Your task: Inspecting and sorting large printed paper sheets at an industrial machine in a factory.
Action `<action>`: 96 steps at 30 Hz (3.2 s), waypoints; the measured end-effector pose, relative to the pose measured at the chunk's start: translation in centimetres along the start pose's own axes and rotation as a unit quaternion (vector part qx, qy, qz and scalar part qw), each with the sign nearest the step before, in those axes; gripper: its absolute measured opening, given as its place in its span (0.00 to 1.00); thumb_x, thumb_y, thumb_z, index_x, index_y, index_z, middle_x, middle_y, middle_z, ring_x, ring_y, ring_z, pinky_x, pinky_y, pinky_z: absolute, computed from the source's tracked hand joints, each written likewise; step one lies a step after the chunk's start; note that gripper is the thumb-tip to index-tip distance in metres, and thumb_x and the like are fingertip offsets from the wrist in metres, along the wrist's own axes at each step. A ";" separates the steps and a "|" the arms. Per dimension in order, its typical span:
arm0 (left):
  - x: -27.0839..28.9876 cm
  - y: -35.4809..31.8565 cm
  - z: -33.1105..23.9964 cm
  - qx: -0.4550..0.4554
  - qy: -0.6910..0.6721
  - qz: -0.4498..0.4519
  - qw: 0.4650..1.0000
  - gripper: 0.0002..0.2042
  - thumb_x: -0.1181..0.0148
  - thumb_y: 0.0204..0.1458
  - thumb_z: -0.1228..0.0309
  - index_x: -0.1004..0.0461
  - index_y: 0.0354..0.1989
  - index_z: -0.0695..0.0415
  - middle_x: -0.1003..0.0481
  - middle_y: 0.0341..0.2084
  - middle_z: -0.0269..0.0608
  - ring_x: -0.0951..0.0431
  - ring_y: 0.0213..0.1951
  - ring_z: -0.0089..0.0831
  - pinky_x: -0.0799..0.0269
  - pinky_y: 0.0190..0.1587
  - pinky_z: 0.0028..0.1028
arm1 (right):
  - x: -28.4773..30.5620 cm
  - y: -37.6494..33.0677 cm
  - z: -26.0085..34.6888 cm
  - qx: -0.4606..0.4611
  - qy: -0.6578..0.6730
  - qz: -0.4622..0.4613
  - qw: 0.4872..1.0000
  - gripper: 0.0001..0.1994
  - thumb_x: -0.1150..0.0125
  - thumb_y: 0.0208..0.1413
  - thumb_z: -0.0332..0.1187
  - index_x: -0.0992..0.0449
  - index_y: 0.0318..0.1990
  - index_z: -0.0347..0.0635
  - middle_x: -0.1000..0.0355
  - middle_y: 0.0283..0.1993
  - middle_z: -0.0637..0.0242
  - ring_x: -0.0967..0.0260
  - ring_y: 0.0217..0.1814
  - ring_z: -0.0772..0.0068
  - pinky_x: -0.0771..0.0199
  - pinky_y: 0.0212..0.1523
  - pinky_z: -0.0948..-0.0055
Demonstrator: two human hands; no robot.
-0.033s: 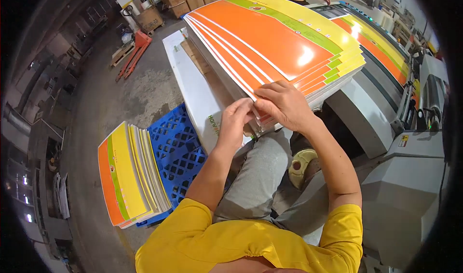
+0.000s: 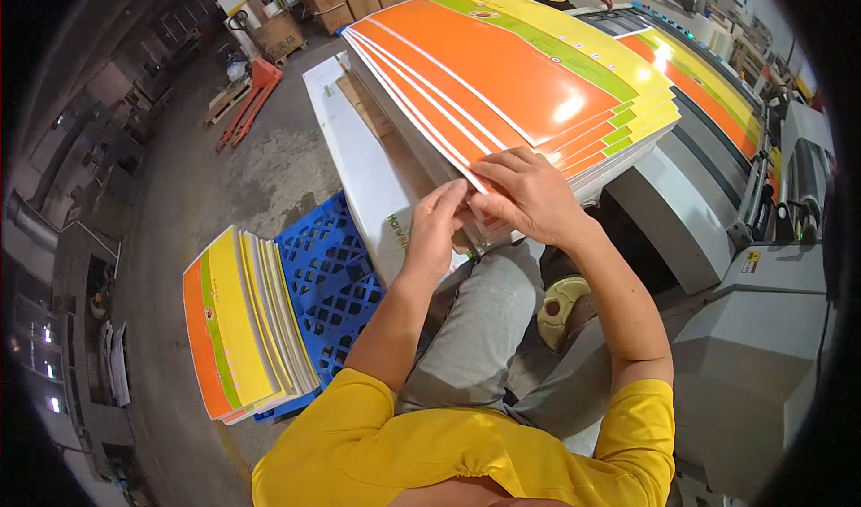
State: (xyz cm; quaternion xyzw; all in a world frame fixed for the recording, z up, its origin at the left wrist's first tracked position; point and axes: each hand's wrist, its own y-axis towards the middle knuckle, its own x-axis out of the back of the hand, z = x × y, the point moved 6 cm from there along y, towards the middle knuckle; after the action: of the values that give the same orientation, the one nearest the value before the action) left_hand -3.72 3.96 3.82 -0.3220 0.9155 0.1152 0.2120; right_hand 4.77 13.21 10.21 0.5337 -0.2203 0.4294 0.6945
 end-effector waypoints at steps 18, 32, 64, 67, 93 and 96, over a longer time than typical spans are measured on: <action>0.8 0.3 0.7 -0.050 -0.026 -0.027 0.998 0.25 0.59 0.56 0.73 0.56 0.61 0.65 0.29 0.40 0.49 0.25 0.39 0.32 0.27 0.40 0.28 | 0.1 0.0 -0.8 -0.079 -0.025 -0.042 0.996 0.09 0.45 0.51 0.32 0.25 0.38 0.40 0.26 0.37 0.61 0.31 0.39 0.58 0.30 0.38 0.65; 1.5 0.6 1.3 -0.010 -0.096 0.023 0.995 0.25 0.55 0.56 0.74 0.54 0.59 0.70 0.29 0.34 0.46 0.25 0.35 0.30 0.24 0.35 0.28 | -0.8 0.7 0.4 -0.130 -0.110 -0.011 0.985 0.11 0.45 0.45 0.40 0.24 0.25 0.41 0.29 0.26 0.63 0.32 0.32 0.59 0.31 0.33 0.64; 1.2 0.2 1.5 -0.009 0.068 -0.008 0.998 0.05 0.48 0.49 0.74 0.29 0.24 0.59 0.32 0.20 0.27 0.36 0.25 0.15 0.41 0.29 0.17 | -0.1 0.0 -0.8 -0.062 0.053 -0.133 0.988 0.10 0.46 0.53 0.33 0.24 0.38 0.39 0.27 0.32 0.56 0.29 0.34 0.57 0.30 0.35 0.68; 0.8 0.2 1.5 -0.017 0.071 -0.011 0.997 0.06 0.48 0.50 0.74 0.31 0.22 0.59 0.34 0.18 0.26 0.38 0.23 0.14 0.44 0.28 0.17 | -0.4 -0.2 -1.6 -0.113 0.059 -0.093 0.987 0.09 0.46 0.53 0.33 0.24 0.38 0.39 0.27 0.33 0.56 0.29 0.34 0.57 0.30 0.35 0.66; 1.3 0.1 1.8 -0.022 0.161 -0.036 0.986 0.18 0.48 0.50 0.77 0.34 0.52 0.63 0.29 0.29 0.33 0.31 0.29 0.17 0.35 0.34 0.17 | 0.0 0.0 -1.9 -0.021 0.000 -0.129 0.991 0.08 0.46 0.52 0.31 0.26 0.38 0.39 0.27 0.36 0.59 0.30 0.39 0.57 0.30 0.39 0.66; 1.1 0.0 1.0 -0.038 -0.037 -0.058 0.997 0.26 0.50 0.52 0.77 0.48 0.60 0.63 0.28 0.32 0.38 0.27 0.32 0.24 0.29 0.36 0.22 | -0.4 -0.4 -2.3 -0.065 -0.011 -0.044 0.997 0.08 0.46 0.51 0.30 0.25 0.38 0.40 0.26 0.37 0.61 0.30 0.39 0.57 0.30 0.39 0.65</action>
State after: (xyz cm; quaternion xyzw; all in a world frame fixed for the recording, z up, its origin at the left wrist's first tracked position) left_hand -4.12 3.70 2.42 -0.3776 0.8818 0.1492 0.2399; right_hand 4.53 15.16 8.99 0.5013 -0.2322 0.3771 0.7434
